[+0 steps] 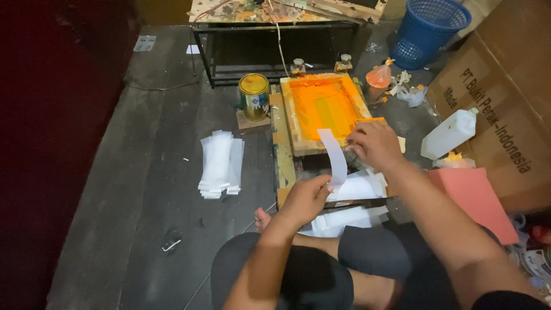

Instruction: Manual screen printing of small labels using orange ink and a hand-held squeegee.

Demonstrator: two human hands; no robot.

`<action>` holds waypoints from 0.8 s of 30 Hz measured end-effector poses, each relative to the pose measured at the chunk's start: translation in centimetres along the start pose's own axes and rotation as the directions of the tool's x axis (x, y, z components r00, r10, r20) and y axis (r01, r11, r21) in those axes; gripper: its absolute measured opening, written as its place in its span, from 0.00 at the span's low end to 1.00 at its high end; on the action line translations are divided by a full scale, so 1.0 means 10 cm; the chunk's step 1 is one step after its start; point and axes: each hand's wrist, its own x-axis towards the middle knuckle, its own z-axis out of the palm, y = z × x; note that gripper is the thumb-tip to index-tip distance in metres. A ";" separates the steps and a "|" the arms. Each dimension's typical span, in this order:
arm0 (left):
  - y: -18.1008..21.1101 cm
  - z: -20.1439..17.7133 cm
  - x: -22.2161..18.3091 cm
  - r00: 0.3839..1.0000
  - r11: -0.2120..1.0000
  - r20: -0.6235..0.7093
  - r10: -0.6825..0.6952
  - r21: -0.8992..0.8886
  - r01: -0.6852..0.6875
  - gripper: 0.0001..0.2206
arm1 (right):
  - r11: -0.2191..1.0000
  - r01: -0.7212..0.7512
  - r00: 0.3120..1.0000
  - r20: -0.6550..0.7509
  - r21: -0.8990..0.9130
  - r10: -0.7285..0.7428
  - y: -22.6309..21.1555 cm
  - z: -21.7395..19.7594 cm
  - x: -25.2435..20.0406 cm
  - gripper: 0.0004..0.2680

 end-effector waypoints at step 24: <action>-0.84 0.55 0.49 0.939 0.966 -0.259 -0.228 0.062 0.251 0.27 | 0.967 -0.088 0.976 -0.174 0.239 0.131 0.59 -0.79 1.29 0.04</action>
